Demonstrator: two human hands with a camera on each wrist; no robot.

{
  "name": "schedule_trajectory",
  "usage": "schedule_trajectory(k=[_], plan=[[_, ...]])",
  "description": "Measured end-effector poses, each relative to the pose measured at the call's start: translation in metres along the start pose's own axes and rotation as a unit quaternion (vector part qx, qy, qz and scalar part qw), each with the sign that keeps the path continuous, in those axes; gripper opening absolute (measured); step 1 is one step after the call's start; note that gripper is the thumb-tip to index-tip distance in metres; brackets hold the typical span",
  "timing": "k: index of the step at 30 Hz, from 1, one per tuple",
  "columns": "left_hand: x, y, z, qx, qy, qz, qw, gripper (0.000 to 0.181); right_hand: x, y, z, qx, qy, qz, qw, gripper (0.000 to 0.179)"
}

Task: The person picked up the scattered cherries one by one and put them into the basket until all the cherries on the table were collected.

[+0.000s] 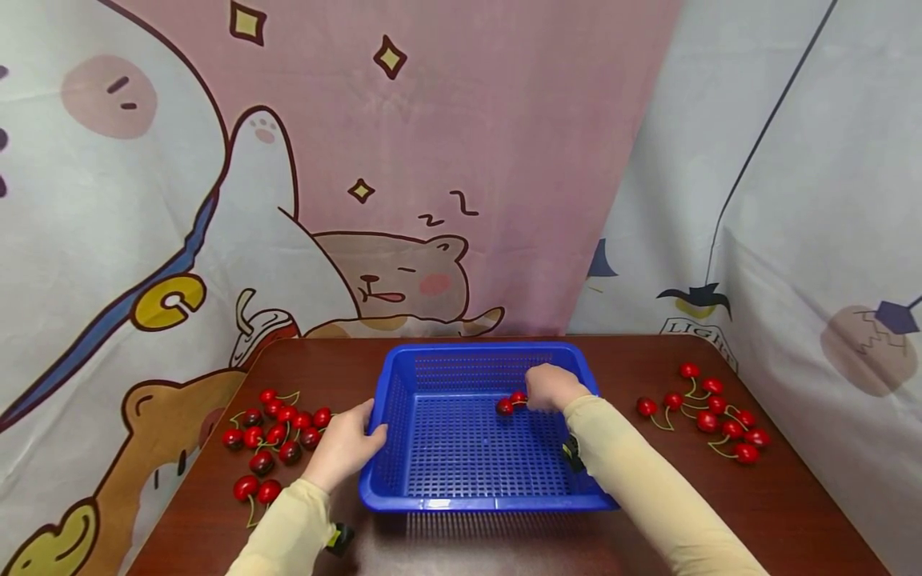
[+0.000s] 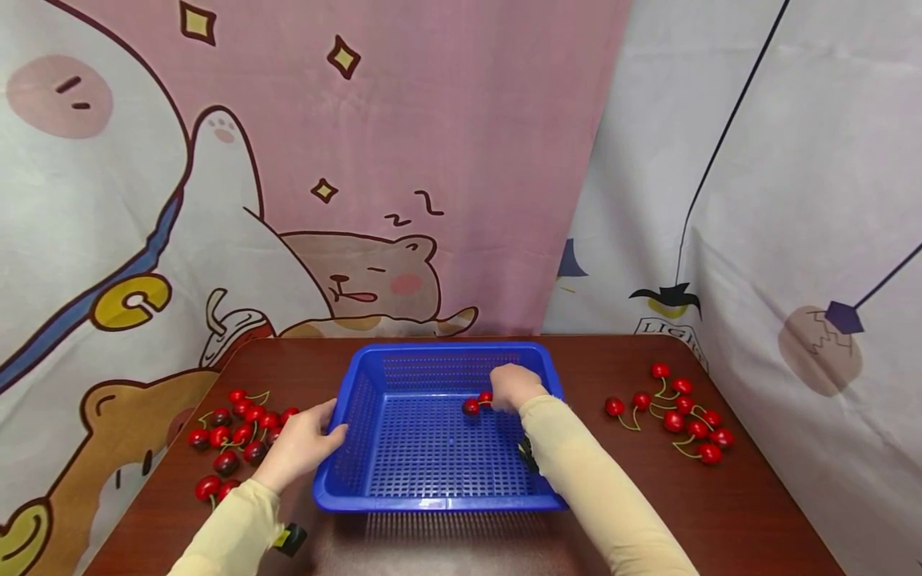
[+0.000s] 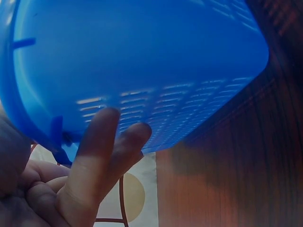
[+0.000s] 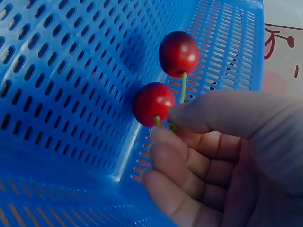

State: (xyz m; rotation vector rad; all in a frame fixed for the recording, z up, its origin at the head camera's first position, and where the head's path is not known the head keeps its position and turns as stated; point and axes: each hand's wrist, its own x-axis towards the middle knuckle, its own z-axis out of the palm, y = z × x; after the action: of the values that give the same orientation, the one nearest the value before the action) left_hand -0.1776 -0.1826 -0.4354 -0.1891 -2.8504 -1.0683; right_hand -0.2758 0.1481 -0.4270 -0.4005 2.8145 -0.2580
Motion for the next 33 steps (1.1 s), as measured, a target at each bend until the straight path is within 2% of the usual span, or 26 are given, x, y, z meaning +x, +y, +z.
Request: schedule_trajectory(k=[10, 16, 18, 26, 33], plan=[[0.0, 0.0, 0.0, -0.003, -0.007, -0.01, 0.9999, 0.054, -0.005, -0.005, -0.004, -0.051, -0.003, -0.004, 0.9987, 0.025], [-0.001, 0.0, 0.0, -0.008, -0.006, -0.014, 0.9999, 0.056, -0.015, -0.007, -0.025, -0.066, 0.019, -0.011, 0.9976, 0.016], [0.0, 0.0, 0.0, -0.008, -0.006, -0.013, 0.9999, 0.056, -0.02, -0.006, -0.036, -0.057, 0.027, -0.015, 0.9979, 0.014], [-0.001, 0.001, 0.0, -0.007, -0.001, -0.011, 0.9999, 0.053, -0.052, 0.012, -0.078, 0.008, 0.068, -0.061, 0.9958, 0.037], [-0.001, -0.002, 0.002, -0.009, 0.004, 0.001, 1.0, 0.046, -0.085, 0.043, -0.096, 0.063, 0.105, -0.068, 0.9901, 0.043]])
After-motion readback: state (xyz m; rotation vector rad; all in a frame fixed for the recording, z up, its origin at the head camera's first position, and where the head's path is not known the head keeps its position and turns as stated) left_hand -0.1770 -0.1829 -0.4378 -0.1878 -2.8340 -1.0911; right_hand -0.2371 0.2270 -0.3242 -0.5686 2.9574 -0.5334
